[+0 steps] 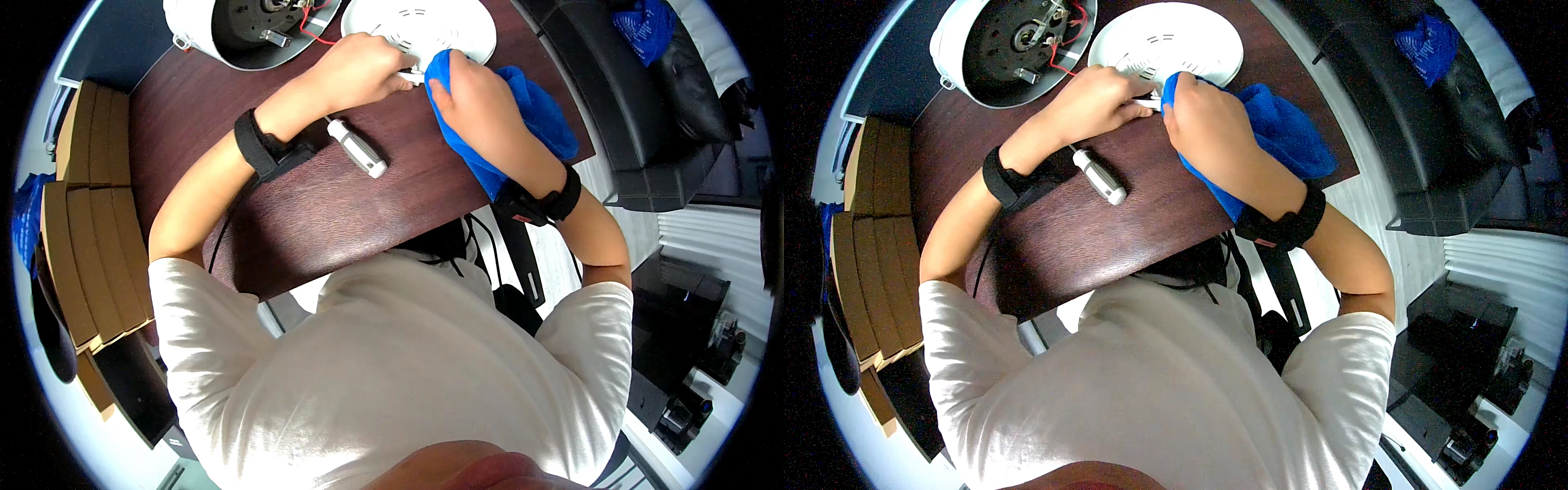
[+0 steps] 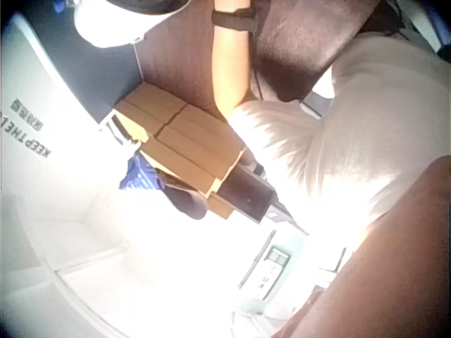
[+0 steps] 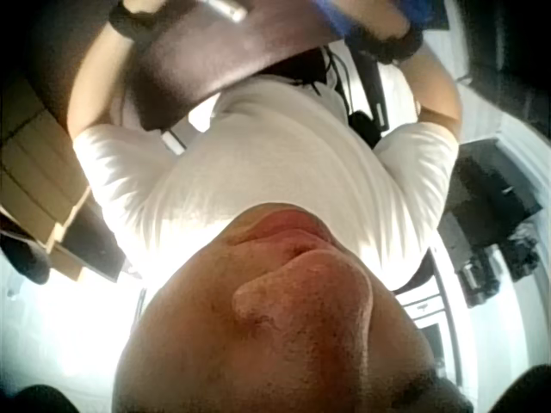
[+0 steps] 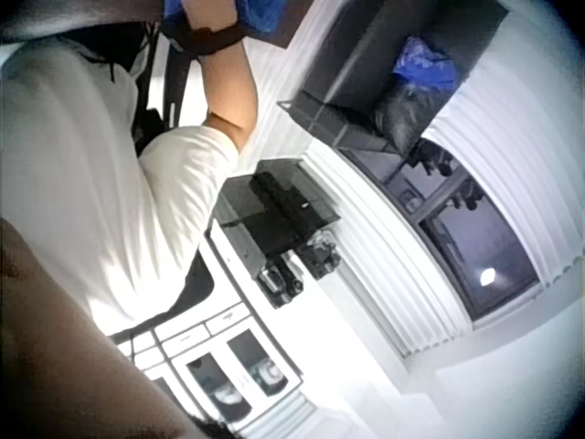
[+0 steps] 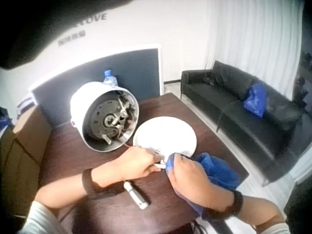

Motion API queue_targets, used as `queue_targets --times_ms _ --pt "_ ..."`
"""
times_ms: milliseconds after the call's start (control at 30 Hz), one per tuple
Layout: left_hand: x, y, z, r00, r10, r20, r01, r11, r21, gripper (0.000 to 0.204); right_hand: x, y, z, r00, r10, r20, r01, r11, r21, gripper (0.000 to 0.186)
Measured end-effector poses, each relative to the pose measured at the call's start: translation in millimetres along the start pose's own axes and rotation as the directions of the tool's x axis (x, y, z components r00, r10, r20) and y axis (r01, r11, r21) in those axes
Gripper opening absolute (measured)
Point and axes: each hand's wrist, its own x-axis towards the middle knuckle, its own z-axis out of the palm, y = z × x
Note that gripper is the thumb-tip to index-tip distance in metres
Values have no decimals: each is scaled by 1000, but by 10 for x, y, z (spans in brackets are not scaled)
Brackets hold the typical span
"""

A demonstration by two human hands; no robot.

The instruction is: The person works on the internal wiring of a white cylindrical device, stripping and twisting red wires, then using a screwdriver to tighten connections inside the housing. Afterward, they wipe the device's white lid with a blue cloth.

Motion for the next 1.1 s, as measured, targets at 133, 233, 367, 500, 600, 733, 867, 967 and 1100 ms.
queue_targets --times_ms 133,233,367,500,600,733,867,967,1100 --pt "111 135 48 998 -56 -10 57 997 59 24 11 109 -57 1000 15 -24 -15 1000 12 24" --pt "177 189 67 996 -78 -50 78 997 -8 31 -31 341 -123 997 63 -35 -63 998 -13 26" --pt "124 60 11 990 6 -142 -15 998 -67 38 -4 573 -263 989 149 -17 -150 982 -111 27" --pt "-39 -130 -23 998 -22 -52 21 999 -31 33 42 602 -250 986 162 -25 -164 972 -165 28" --pt "-84 -165 9 999 11 -41 -12 1000 -22 20 54 555 -225 989 149 -10 -149 977 -154 28" --pt "-74 -153 4 996 57 -73 -59 998 -31 18 65 512 -182 992 129 -8 -129 984 -119 29" --pt "-61 -184 22 996 70 -58 -72 997 -25 19 56 458 -169 992 125 -7 -125 985 -119 28" --pt "-39 -143 -10 997 60 -44 -61 998 -19 19 30 371 -194 987 156 31 -155 987 -45 27" --pt "7 -118 135 995 69 -77 -71 997 -22 17 7 161 -47 998 61 3 -61 996 69 24"
